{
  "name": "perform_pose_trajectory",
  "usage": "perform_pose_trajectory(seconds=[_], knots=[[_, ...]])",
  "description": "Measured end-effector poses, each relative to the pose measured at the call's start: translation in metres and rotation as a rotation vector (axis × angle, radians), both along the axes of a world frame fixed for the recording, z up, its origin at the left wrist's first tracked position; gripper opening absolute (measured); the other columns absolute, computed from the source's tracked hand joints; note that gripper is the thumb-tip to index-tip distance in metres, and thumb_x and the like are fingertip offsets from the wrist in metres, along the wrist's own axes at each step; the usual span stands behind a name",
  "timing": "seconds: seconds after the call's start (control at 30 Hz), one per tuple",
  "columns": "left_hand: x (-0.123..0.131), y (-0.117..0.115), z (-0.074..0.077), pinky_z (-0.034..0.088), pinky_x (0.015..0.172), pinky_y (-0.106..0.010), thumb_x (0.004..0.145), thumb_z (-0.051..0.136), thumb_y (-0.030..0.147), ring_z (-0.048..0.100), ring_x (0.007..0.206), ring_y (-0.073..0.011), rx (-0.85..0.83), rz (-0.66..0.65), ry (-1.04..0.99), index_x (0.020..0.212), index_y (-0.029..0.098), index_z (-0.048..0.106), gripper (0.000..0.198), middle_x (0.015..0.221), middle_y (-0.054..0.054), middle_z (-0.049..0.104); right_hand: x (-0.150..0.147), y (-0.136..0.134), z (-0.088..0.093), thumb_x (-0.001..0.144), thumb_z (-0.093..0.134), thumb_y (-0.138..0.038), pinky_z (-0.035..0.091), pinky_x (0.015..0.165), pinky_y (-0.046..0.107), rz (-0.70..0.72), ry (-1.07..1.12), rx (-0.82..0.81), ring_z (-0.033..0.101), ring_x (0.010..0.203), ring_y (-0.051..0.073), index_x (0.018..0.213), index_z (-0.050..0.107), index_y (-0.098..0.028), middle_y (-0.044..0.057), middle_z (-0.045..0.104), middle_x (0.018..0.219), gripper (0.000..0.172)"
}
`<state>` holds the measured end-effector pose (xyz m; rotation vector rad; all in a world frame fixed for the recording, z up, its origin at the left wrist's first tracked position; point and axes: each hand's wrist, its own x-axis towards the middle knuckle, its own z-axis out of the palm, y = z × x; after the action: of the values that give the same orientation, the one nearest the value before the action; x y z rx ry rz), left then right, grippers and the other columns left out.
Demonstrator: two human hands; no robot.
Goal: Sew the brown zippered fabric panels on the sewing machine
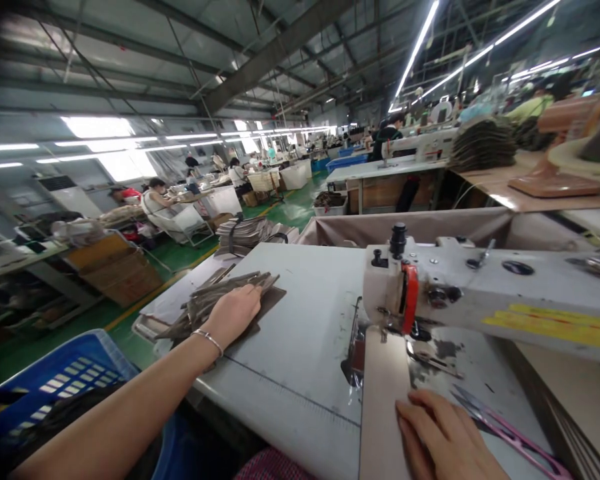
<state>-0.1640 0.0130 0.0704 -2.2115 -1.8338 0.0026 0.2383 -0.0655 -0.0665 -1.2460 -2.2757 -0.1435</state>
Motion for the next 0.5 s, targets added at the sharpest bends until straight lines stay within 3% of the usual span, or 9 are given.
perform_pose_trajectory(seconds=[0.13,0.23,0.33,0.5], knots=[[0.063,0.006,-0.016,0.047,0.087,-0.030,0.098,0.043,0.032,0.062,0.096,-0.0203,-0.114,-0.216,-0.145,0.130,0.018,0.051,0.036,0.106,-0.008,0.067,-0.015,0.019,0.037,0.095,0.047,-0.033,0.042,0.102,0.046,0.002,-0.073,-0.065,0.052,0.118,0.025,0.109,0.064,-0.025,0.007,0.056,0.130,0.024],[0.096,0.012,-0.035,0.044,0.092,-0.036,0.094,0.053,0.032,0.058,0.104,-0.0243,-0.145,-0.290,-0.205,0.127,0.016,0.053,0.036,0.112,-0.011,0.063,-0.016,0.039,0.043,0.094,0.045,-0.021,0.044,0.099,0.044,0.063,-0.134,-0.089,0.054,0.114,0.024,0.124,0.058,-0.023,0.007,0.058,0.127,0.032],[0.103,0.023,-0.046,0.040,0.097,-0.043,0.090,0.060,0.030,0.051,0.112,-0.0281,-0.128,-0.290,-0.256,0.113,0.014,0.058,0.029,0.117,-0.014,0.057,-0.013,0.048,0.037,0.092,0.047,-0.017,0.043,0.098,0.044,0.067,-0.149,-0.097,0.052,0.113,0.024,0.127,0.056,-0.024,0.006,0.057,0.127,0.036],[0.096,0.033,-0.045,0.045,0.085,-0.034,0.087,0.063,0.029,0.055,0.094,-0.0217,-0.202,-0.323,-0.357,0.087,0.017,0.054,0.014,0.096,-0.006,0.059,-0.015,0.044,0.032,0.091,0.050,-0.017,0.041,0.097,0.048,0.048,-0.147,-0.100,0.049,0.115,0.027,0.128,0.055,-0.024,0.007,0.054,0.131,0.038]])
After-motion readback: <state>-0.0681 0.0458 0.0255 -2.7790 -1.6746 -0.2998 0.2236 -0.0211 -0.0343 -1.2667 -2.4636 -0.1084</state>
